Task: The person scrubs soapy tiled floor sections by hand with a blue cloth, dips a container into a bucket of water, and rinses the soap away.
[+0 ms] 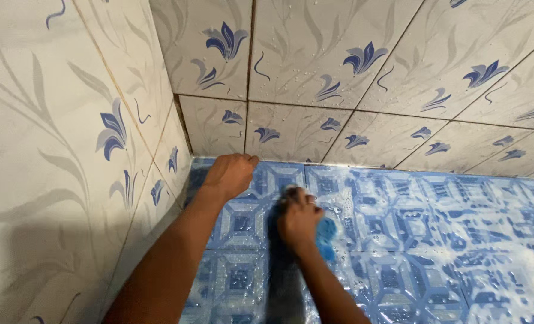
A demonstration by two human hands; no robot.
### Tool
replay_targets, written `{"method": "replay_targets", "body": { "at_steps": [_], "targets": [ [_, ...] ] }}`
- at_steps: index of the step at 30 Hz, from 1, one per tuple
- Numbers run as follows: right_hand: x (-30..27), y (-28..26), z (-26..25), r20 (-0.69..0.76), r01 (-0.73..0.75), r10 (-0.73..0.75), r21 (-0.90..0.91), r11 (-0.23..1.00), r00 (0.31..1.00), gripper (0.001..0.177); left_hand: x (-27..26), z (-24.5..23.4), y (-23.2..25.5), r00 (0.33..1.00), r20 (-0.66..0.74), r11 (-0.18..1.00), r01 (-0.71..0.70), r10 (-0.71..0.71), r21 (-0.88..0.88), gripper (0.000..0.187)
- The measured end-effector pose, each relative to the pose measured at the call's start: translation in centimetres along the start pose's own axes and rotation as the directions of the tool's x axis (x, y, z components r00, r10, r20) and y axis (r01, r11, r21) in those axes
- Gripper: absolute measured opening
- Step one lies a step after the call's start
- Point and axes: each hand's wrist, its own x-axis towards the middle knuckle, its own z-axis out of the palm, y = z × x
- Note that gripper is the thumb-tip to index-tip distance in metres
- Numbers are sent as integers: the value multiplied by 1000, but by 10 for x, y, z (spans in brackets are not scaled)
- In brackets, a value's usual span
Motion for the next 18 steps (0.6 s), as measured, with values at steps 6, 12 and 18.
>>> {"method": "replay_targets", "body": {
  "at_steps": [6, 12, 18],
  "targets": [
    [-65, -51, -6, 175, 409, -439, 179, 895, 881, 61, 0, 4, 7, 999, 44, 1000, 8, -7, -6, 22],
    [-44, 31, -58, 346, 12, -12, 2, 1000, 938, 72, -5, 6, 8, 993, 107, 998, 37, -41, 41, 24],
    [-1, 37, 3, 119, -8, 18, -88, 996, 993, 77, 4, 9, 23, 1000, 30, 1000, 3, -4, 22, 21]
  ]
}}
